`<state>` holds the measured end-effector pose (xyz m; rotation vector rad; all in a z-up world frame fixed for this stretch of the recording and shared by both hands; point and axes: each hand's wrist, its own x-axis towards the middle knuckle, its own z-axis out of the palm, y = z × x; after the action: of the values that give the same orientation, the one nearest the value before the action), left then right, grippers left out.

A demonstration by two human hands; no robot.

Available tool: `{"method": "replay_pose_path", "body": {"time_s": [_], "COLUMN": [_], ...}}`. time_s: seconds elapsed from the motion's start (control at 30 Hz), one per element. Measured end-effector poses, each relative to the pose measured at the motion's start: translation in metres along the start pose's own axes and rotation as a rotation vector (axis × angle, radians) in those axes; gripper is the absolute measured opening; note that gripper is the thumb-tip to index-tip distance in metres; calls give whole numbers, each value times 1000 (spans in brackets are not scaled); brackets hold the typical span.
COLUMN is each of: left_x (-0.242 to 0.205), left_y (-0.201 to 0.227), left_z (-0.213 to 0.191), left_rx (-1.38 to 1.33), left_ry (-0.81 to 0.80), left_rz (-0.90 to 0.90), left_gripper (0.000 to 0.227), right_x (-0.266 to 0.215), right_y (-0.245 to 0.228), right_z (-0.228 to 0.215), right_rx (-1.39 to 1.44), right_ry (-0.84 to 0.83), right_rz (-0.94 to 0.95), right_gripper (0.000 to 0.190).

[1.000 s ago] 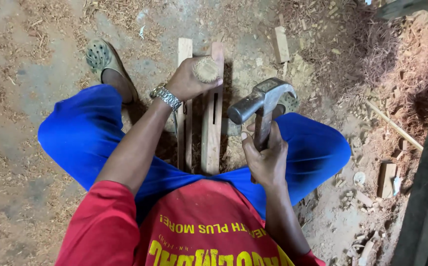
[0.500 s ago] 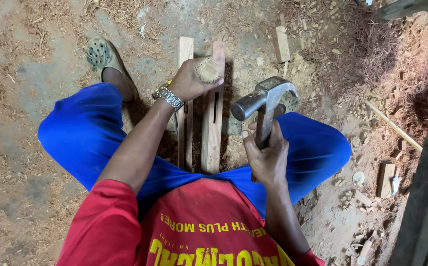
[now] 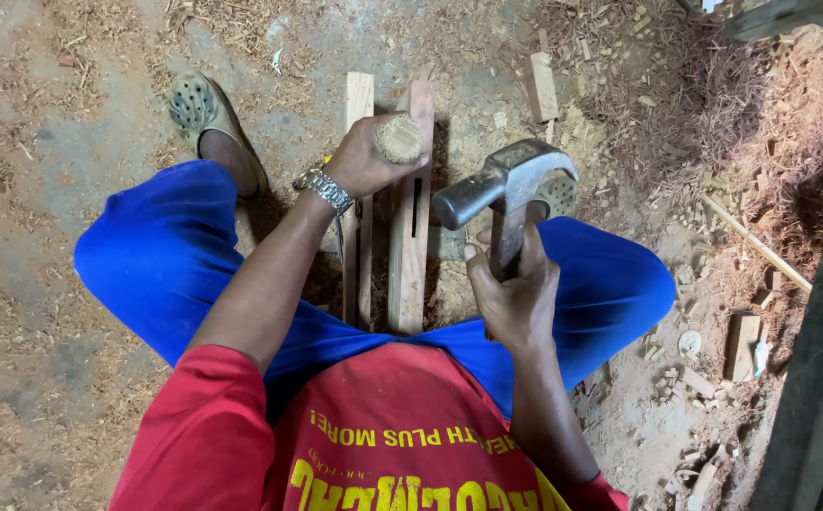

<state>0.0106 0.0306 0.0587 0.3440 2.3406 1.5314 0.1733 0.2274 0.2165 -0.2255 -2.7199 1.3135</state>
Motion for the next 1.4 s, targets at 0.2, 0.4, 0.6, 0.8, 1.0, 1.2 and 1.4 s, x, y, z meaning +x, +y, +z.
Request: {"method": "replay_pose_path", "body": {"time_s": [0.2, 0.4, 0.6, 0.8, 1.0, 1.2, 1.4], "left_x": [-4, -4, 0, -7, 5, -14, -15], "left_y": [-1, -10, -33, -19, -51, -27, -14], "left_z": [-1, 2, 7, 1, 10, 0, -11], "left_rx": [-36, -52, 16, -75, 145, -124, -50], "left_ry": [-2, 29, -58, 6, 29, -40, -22], "left_rz": [8, 224, 44, 236, 520, 222, 485], "left_gripper": [69, 82, 78, 75, 63, 37, 38], "right_x": [11, 24, 25, 25, 33, 29, 33], "right_y": [-9, 12, 41, 3, 45, 11, 37], "right_z": [7, 30, 51, 38, 57, 42, 57], "right_rx": [-44, -147, -168, -123, -222, -236, -324], "right_ry": [12, -114, -248, -210, -227, -257, -314], "right_rz": [-31, 68, 40, -7, -77, -50, -100], "right_gripper": [20, 19, 25, 37, 34, 41, 47]}}
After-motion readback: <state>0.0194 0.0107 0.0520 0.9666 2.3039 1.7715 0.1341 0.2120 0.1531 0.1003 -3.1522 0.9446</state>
